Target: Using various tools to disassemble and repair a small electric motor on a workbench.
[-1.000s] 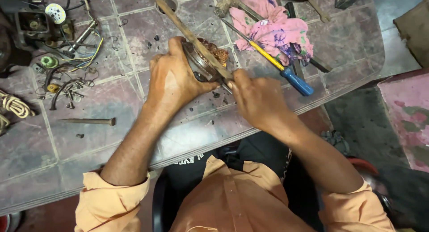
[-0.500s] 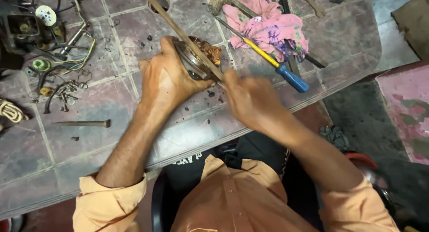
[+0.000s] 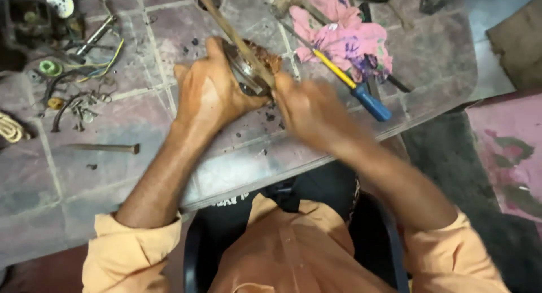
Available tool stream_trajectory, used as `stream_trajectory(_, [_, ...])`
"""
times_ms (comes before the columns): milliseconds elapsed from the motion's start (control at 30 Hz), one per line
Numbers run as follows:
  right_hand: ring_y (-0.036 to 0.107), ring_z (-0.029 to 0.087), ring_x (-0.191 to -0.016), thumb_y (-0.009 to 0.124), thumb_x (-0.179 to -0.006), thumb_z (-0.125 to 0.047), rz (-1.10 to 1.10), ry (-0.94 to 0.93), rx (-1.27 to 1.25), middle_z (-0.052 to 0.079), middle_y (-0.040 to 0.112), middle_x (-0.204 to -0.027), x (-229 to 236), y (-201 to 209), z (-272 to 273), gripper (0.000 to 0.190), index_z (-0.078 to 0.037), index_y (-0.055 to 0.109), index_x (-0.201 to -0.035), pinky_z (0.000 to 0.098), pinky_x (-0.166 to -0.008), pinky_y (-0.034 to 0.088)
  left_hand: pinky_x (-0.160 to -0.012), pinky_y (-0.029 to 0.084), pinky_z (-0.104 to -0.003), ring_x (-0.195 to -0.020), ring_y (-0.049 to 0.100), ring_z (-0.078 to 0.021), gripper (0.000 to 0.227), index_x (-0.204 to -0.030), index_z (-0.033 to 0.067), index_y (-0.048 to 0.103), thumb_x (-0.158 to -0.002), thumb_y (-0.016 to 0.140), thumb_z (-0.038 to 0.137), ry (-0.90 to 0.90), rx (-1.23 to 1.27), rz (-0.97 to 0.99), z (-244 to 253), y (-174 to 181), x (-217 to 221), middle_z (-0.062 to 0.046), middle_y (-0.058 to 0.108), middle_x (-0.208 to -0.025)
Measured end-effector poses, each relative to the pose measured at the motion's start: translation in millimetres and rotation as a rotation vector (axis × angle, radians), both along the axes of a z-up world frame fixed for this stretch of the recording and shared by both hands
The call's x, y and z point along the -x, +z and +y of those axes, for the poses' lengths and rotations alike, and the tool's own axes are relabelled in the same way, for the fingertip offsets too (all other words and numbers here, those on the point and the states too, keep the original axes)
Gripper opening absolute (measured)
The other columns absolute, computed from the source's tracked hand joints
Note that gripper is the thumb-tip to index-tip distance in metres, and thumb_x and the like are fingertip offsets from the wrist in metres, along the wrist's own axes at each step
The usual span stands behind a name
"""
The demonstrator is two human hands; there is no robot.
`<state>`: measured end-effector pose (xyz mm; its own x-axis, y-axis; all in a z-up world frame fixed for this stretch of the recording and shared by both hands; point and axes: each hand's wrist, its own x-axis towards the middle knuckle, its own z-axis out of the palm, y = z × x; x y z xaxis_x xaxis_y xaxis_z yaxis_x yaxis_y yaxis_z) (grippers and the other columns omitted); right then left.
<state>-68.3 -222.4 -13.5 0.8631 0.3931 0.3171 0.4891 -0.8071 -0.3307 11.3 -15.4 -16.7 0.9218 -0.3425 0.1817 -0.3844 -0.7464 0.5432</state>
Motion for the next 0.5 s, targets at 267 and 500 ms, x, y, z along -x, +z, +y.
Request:
stream_trajectory(267, [0.063, 0.046, -0.057, 0.061, -0.097, -0.021, 0.239, -0.119, 0.209, 0.022, 0.063, -0.059, 44.4, 6.7, -28.0, 0.018, -0.005, 0.058, -0.102, 0.0575, -0.051, 0.046, -0.093, 0.044, -0.055, -0.076, 0.074, -0.0373, 0.1, -0.118, -0.0099, 0.044, -0.059, 0.099, 0.049, -0.084, -0.013, 0.028, 5.6, 0.9, -2.6, -0.017, 0.077, -0.079])
stream_trajectory(500, [0.062, 0.047, -0.065, 0.061, -0.104, -0.02, 0.025, -0.028, 0.046, 0.021, 0.062, -0.068, 7.7, -1.0, -4.6, 0.016, -0.005, 0.055, -0.104, 0.0567, -0.061, 0.047, -0.083, 0.043, -0.058, -0.078, 0.074, -0.0387, 0.101, -0.118, -0.0088, 0.046, -0.059, 0.102, 0.052, -0.027, 0.087, -0.133, 2.7, -4.5, -2.4, -0.02, 0.077, -0.088])
